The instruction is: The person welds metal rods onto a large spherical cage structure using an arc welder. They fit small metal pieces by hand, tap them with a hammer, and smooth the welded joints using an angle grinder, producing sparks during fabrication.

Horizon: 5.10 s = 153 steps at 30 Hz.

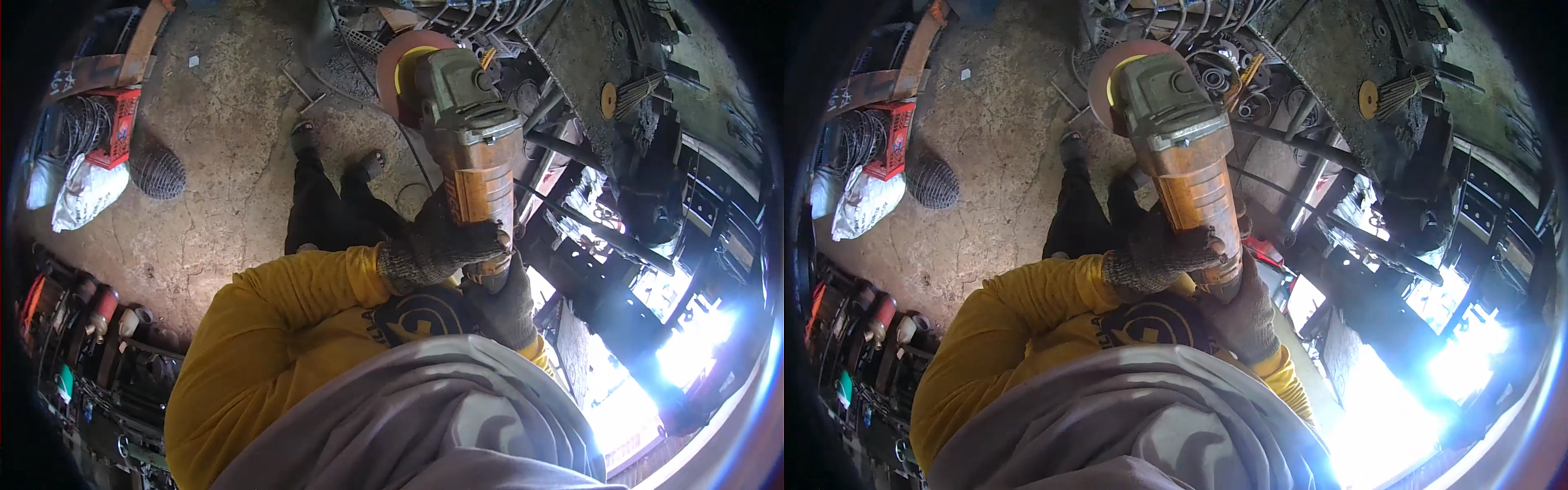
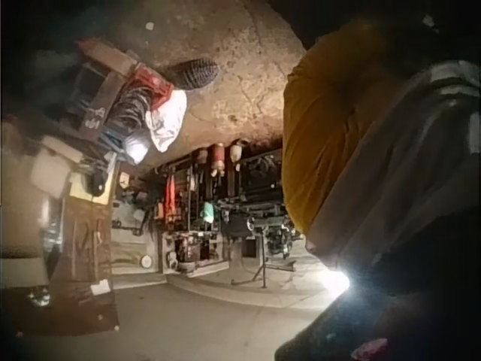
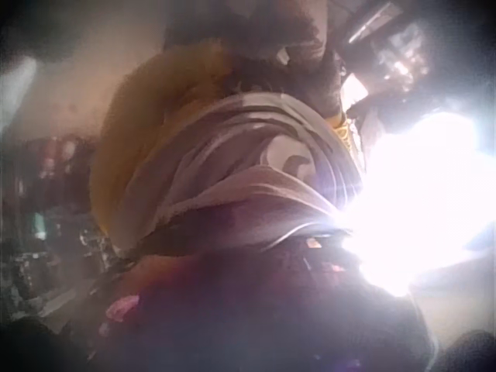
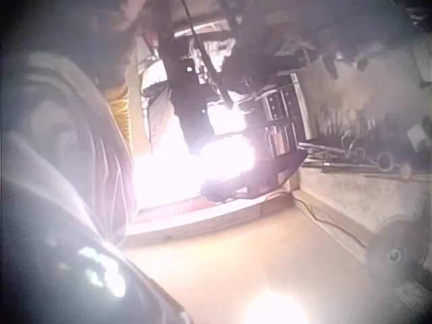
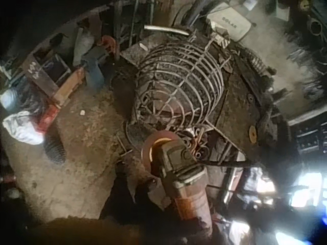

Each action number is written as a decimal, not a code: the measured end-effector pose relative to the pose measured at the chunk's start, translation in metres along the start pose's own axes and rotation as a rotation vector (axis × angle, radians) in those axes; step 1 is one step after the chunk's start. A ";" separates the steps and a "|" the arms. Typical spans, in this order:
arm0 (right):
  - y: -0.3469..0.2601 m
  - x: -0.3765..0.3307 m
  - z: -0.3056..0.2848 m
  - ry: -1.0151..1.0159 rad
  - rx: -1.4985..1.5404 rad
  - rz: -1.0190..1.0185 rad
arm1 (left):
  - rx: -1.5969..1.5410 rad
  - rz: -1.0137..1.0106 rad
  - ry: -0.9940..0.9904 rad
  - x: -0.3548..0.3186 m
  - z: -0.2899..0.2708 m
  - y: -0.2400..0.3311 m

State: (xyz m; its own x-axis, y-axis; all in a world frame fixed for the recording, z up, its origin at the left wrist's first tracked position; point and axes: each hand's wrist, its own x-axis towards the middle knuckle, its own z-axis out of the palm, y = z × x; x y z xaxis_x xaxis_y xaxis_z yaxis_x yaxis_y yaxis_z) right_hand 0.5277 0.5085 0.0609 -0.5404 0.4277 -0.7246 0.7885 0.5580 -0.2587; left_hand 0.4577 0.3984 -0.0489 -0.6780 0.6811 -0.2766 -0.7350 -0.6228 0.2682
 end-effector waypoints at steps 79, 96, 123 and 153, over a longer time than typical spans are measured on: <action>-0.032 0.002 -0.009 0.031 -0.090 -0.040 | 0.142 0.031 0.033 0.002 0.002 0.023; -0.007 0.009 -0.002 0.071 -0.001 -0.187 | -0.013 0.004 -0.014 0.008 -0.006 0.014; 0.025 0.022 -0.027 -0.003 -0.013 -0.135 | 0.117 -0.037 0.029 0.023 0.005 -0.019; -0.007 0.016 -0.033 -0.051 -0.064 -0.023 | 0.006 -0.110 0.087 0.016 0.014 0.002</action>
State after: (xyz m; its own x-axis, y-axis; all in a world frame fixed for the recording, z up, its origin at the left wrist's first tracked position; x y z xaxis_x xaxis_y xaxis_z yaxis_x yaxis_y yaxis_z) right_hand 0.5034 0.5352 0.0721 -0.5410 0.3783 -0.7511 0.7548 0.6123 -0.2353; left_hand 0.4456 0.4135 -0.0399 -0.5918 0.7091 -0.3833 -0.8051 -0.5434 0.2377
